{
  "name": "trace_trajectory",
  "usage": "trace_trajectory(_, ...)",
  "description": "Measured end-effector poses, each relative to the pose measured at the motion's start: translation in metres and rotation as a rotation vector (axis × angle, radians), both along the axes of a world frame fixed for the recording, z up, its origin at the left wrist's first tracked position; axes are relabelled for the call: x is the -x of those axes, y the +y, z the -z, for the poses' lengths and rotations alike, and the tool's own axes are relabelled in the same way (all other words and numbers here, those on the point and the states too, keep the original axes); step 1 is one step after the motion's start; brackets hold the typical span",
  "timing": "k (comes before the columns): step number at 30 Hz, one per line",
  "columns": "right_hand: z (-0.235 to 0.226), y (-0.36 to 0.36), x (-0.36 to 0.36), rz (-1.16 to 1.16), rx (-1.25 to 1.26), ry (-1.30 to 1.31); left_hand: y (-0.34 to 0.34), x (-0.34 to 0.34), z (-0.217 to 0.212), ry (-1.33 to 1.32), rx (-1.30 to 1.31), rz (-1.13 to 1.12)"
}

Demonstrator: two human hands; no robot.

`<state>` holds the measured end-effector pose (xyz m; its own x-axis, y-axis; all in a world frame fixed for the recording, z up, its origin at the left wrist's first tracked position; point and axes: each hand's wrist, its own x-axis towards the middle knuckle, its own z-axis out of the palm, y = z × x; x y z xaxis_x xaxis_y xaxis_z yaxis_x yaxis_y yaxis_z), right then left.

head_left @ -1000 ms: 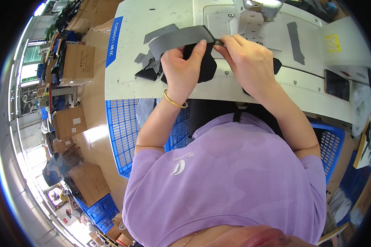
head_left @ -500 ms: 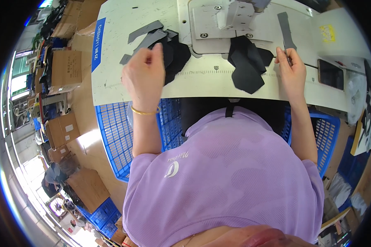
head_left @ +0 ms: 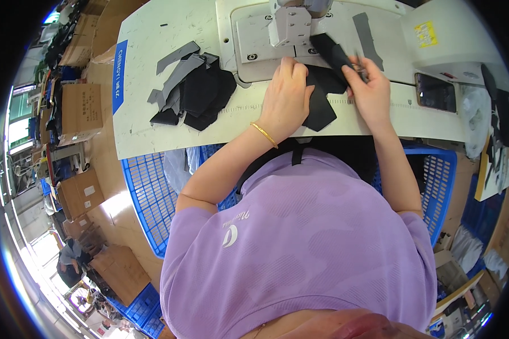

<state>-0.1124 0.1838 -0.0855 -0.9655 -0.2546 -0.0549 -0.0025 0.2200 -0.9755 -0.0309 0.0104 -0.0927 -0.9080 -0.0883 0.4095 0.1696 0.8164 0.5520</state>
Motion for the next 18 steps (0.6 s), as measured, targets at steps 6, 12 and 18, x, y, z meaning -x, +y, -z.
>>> trace_trajectory(6, -0.021, 0.004, -0.022, -0.084, 0.208, 0.006, 0.002, -0.002, -0.035, 0.083, -0.454, 0.022)
trace_trajectory(12, -0.027, -0.018, -0.027, -0.062, -0.28, 1.091, 0.009, -0.004, -0.043, 0.008, -0.995, -0.032)
trace_trajectory(18, -0.03, -0.019, -0.025, -0.177, -0.293, 0.988, 0.001, -0.012, -0.045, 0.007, -0.728, -0.035)
